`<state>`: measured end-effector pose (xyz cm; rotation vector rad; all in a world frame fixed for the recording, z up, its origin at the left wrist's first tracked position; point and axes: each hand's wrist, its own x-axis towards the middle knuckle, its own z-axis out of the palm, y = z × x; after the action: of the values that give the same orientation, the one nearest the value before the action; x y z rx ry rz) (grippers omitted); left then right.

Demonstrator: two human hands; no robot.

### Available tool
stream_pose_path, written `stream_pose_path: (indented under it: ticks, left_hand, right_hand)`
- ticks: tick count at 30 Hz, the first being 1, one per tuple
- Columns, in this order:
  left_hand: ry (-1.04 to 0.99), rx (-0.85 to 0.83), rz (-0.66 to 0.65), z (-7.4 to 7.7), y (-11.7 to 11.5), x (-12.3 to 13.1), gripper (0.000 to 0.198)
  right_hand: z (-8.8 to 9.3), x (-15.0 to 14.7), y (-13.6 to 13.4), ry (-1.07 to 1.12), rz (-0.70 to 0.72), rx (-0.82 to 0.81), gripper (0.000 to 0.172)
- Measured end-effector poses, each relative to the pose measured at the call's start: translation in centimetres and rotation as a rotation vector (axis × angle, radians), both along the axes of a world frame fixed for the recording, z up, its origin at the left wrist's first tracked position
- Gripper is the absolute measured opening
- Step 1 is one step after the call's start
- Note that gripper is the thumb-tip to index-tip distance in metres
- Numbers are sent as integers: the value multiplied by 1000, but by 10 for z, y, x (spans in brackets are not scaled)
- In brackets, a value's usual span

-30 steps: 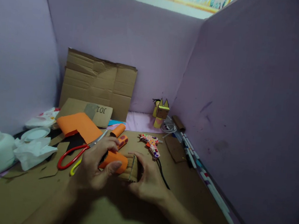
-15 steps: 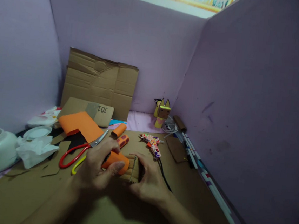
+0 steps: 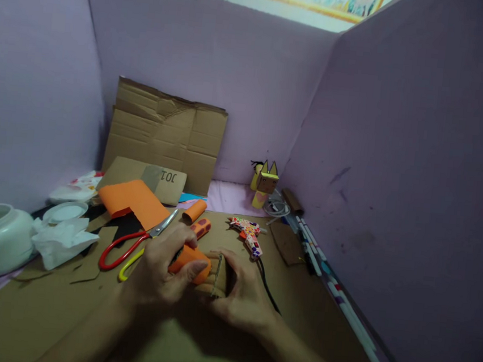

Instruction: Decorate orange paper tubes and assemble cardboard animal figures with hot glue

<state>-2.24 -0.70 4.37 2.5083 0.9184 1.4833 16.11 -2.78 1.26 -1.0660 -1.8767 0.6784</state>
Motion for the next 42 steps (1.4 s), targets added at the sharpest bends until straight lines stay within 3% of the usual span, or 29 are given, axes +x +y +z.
stream_pose_path:
  ticks: [14, 21, 37, 42]
  left_hand:
    - [-63, 66, 56, -6, 1, 0, 21]
    - [-62, 87, 86, -8, 1, 1, 24]
    - [-22, 33, 95, 0, -1, 2, 21]
    - [-54, -94, 11, 9, 0, -7, 70]
  right_hand:
    - [-8, 0, 1, 42, 40, 18, 53]
    - [-6, 0, 1, 9, 28, -24, 49]
    - [-6, 0, 3, 19, 32, -25, 50]
    - [-7, -1, 9, 187, 82, -158, 53]
